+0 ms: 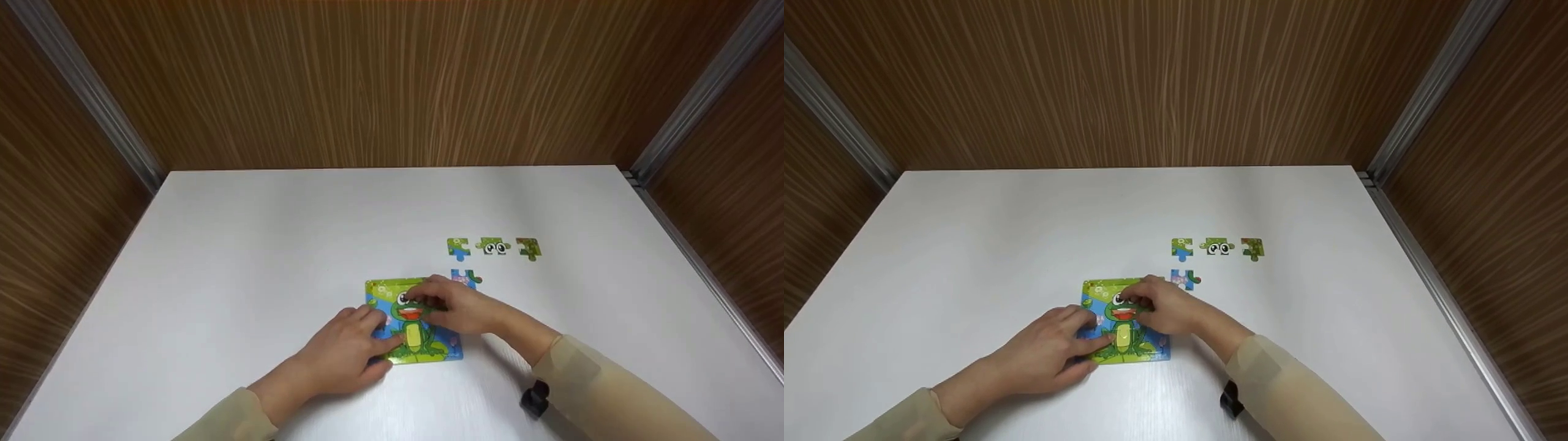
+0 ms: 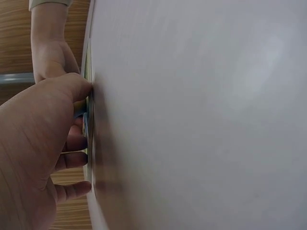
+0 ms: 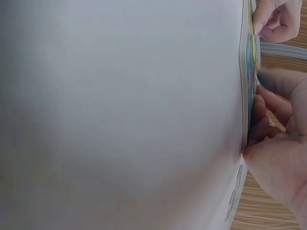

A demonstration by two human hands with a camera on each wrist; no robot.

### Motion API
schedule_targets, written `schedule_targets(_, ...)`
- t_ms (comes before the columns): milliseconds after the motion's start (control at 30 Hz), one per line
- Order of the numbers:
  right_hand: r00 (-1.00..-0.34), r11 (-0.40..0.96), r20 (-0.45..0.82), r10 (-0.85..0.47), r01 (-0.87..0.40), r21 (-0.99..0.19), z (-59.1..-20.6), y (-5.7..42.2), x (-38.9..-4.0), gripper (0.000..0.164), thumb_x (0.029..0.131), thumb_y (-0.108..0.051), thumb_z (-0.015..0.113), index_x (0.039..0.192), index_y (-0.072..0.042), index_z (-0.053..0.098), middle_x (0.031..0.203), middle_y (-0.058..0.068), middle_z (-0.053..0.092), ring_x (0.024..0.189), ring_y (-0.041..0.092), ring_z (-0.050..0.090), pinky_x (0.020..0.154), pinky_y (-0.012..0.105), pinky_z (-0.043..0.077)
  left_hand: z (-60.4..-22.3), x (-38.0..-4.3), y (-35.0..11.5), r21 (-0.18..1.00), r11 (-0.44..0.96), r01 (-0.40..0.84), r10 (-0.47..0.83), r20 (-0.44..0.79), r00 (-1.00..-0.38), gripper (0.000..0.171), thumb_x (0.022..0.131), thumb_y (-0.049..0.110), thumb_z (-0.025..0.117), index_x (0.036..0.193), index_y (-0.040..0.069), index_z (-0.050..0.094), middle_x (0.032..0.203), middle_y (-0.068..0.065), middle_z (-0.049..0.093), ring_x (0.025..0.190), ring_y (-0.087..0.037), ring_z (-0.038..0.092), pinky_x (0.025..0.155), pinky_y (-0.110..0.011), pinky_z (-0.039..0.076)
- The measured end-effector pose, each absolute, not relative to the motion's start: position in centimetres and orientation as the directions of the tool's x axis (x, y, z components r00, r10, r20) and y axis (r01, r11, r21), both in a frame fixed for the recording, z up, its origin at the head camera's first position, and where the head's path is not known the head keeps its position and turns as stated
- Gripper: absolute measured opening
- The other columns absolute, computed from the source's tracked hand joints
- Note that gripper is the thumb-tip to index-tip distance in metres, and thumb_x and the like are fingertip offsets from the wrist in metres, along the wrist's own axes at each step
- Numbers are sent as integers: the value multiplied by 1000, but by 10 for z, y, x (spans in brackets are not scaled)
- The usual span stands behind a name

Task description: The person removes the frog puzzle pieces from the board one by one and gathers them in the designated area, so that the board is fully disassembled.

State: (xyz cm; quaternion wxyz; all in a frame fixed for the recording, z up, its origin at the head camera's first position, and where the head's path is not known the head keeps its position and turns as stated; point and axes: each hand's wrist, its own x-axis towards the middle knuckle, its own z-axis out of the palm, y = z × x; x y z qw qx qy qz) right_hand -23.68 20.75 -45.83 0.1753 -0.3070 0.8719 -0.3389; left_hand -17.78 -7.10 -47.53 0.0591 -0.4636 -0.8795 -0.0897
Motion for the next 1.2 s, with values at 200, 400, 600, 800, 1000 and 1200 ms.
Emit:
schedule_targets(200,-745,558,-73,-663,-428,-711,-458,207,-237,35,104,-3,64,139,-9,67,124,4,63,110,20,59,98,41,52,-476,-178,-70,117,554,824,804,180,-566,39,105,41,59,140,29,73,121,-6,63,107,-22,54,95,-46,53)
schedule_targets(400,-757,575,-101,-646,-395,-716,-456,204,-237,36,103,-1,65,138,-11,67,118,2,62,106,19,58,95,39,51,-475,-178,-71,114,556,823,804,176,-568,40,106,42,58,141,29,72,122,-7,63,107,-22,54,95,-47,53)
schedule_targets(600,-748,529,-75,-659,-391,-754,-458,204,-238,31,102,3,64,130,-11,62,111,3,61,100,20,56,88,31,49,-476,-178,-71,123,557,821,802,178,-570,40,105,42,59,141,30,72,123,-6,63,108,-21,54,97,-47,53)
schedule_targets(800,-731,504,-86,-677,-374,-779,-461,206,-236,37,101,3,61,133,-15,59,114,3,59,101,21,54,88,33,46,-478,-179,-71,113,547,829,807,191,-559,39,105,42,59,140,29,73,123,-7,64,109,-23,55,94,-46,53)
schedule_targets(1000,-709,497,-121,-695,-352,-793,-461,208,-236,53,94,-9,77,142,-18,57,122,2,57,111,24,52,98,41,45,-477,-179,-71,102,546,832,809,193,-555,39,106,42,58,140,29,73,123,-8,64,111,-23,56,94,-46,53)
schedule_targets(1200,-701,492,-121,-702,-356,-795,-459,209,-236,56,93,-12,83,143,-17,57,122,0,57,112,23,52,100,42,45,-477,-179,-71,105,548,830,810,182,-558,40,106,42,57,141,30,72,125,-8,64,114,-24,56,95,-47,52)
